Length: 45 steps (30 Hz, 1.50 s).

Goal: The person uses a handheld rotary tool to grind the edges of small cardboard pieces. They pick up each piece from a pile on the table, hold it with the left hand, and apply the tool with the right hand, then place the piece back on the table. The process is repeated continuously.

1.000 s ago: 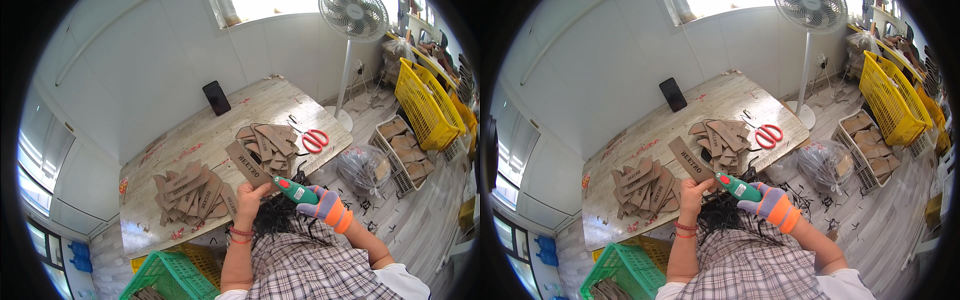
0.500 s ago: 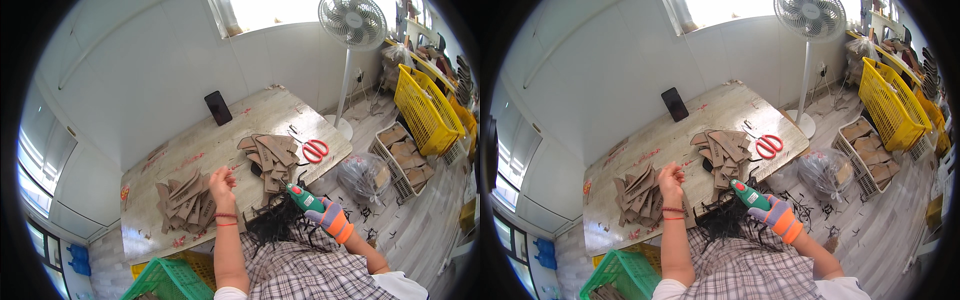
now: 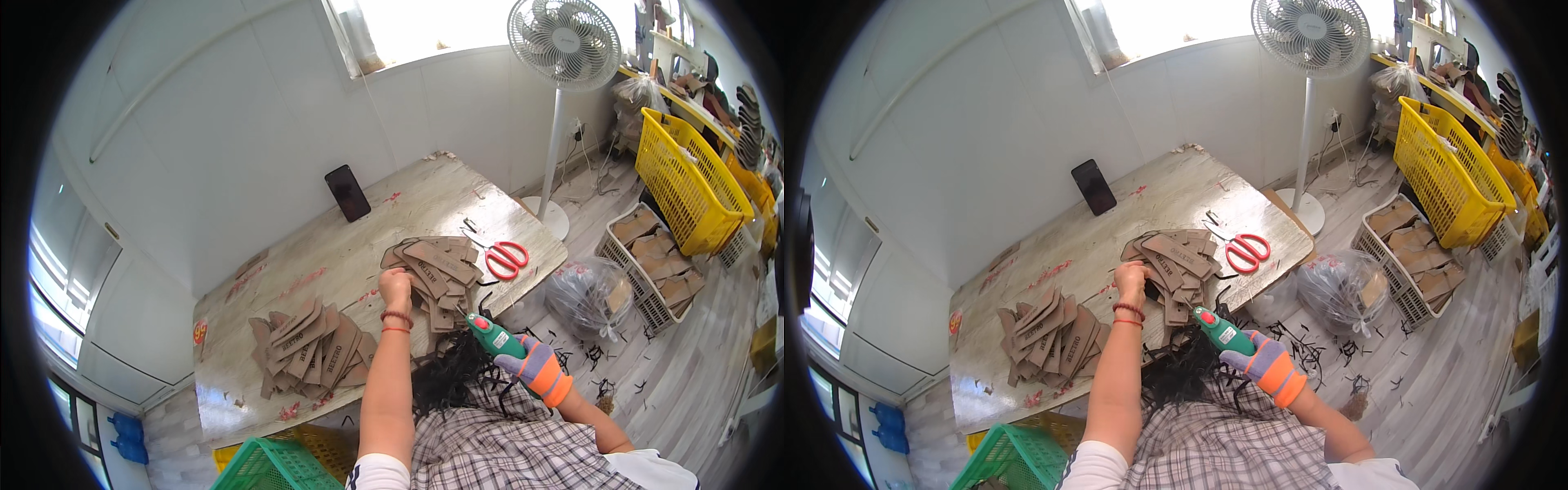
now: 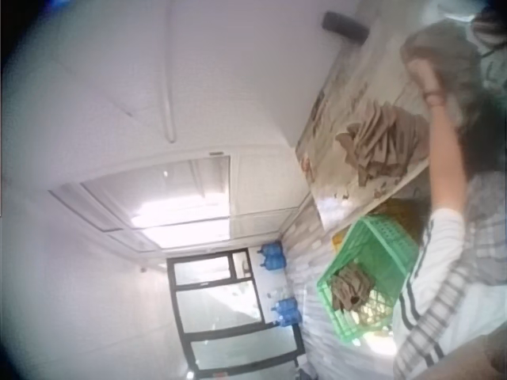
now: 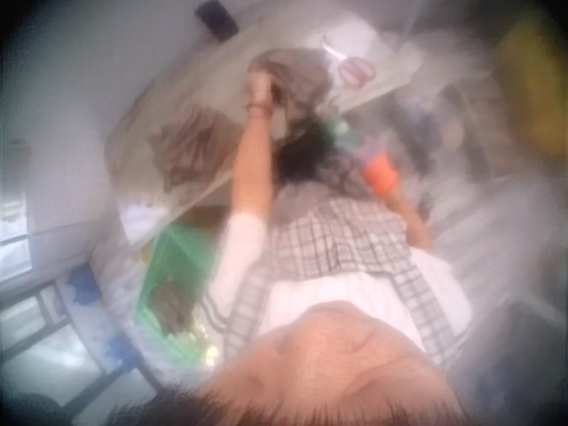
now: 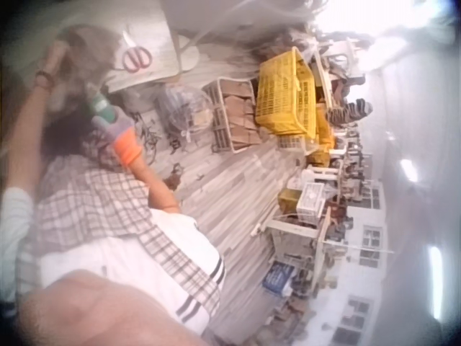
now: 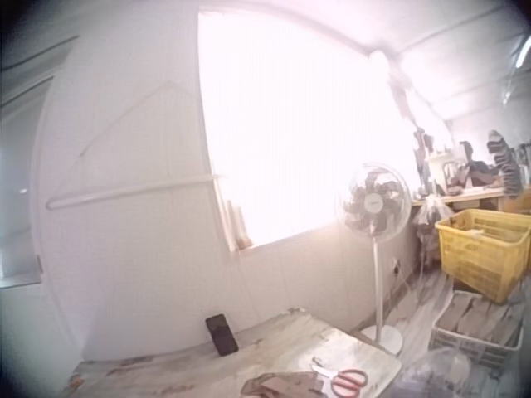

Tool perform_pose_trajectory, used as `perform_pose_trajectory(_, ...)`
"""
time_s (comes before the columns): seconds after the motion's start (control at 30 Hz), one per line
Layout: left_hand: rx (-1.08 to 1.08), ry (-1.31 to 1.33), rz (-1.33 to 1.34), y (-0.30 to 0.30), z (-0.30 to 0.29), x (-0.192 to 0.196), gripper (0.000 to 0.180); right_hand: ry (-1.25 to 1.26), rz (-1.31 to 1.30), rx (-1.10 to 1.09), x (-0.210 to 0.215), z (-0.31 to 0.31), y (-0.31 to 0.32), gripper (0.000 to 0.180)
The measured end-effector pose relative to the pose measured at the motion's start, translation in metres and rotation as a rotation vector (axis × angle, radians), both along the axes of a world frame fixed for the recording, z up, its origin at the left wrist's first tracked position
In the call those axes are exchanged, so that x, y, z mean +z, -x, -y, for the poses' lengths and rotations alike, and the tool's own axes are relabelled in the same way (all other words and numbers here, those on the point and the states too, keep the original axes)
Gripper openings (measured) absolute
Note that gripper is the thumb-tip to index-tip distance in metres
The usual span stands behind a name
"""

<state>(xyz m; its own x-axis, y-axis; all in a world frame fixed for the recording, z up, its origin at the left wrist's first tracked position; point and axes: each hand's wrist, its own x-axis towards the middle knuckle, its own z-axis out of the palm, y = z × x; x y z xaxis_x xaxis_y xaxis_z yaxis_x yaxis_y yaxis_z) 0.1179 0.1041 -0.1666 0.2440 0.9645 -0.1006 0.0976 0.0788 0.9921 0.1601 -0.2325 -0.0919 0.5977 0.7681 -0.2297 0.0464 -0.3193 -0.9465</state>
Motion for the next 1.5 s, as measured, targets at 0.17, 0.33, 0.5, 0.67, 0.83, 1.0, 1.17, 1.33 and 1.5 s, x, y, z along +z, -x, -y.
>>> perform_pose_trajectory(0.17,0.002,-0.06,0.009,0.031,0.006,-0.012,0.014,-0.043,-0.014,0.009,-0.011,-0.005,0.001,0.046)
perform_pose_trajectory(0.33,0.101,-0.204,-0.511,-0.005,0.02,0.041,0.029,-0.024,-0.063,-0.008,-0.002,-0.006,0.005,0.045)
perform_pose_trajectory(0.5,0.046,-0.026,-0.457,-0.015,-0.014,0.005,0.04,-0.077,-0.005,-0.02,-0.014,0.002,0.003,0.043)
perform_pose_trajectory(0.67,0.191,-0.033,-0.575,-0.024,0.01,0.023,0.043,-0.026,-0.043,-0.044,-0.004,-0.001,0.005,0.045)
perform_pose_trajectory(0.83,0.111,0.004,-0.503,-0.023,0.008,0.032,0.04,-0.03,-0.039,-0.034,-0.004,-0.002,0.008,0.044)
perform_pose_trajectory(1.0,0.049,0.056,-0.51,-0.021,0.016,0.04,0.04,0.031,0.004,-0.03,0.007,-0.004,0.009,0.046)
perform_pose_trajectory(1.17,0.131,0.044,-0.393,-0.02,0.012,0.026,0.028,0.026,-0.012,-0.039,-0.004,-0.002,0.009,0.052)
perform_pose_trajectory(1.33,0.058,0.233,0.459,0.028,0.019,-0.007,0.012,0.0,-0.01,-0.041,-0.002,-0.002,0.01,0.044)
perform_pose_trajectory(1.5,-0.008,0.308,0.743,0.087,0.071,-0.009,0.022,0.038,0.018,-0.009,0.001,-0.011,0.017,0.05)
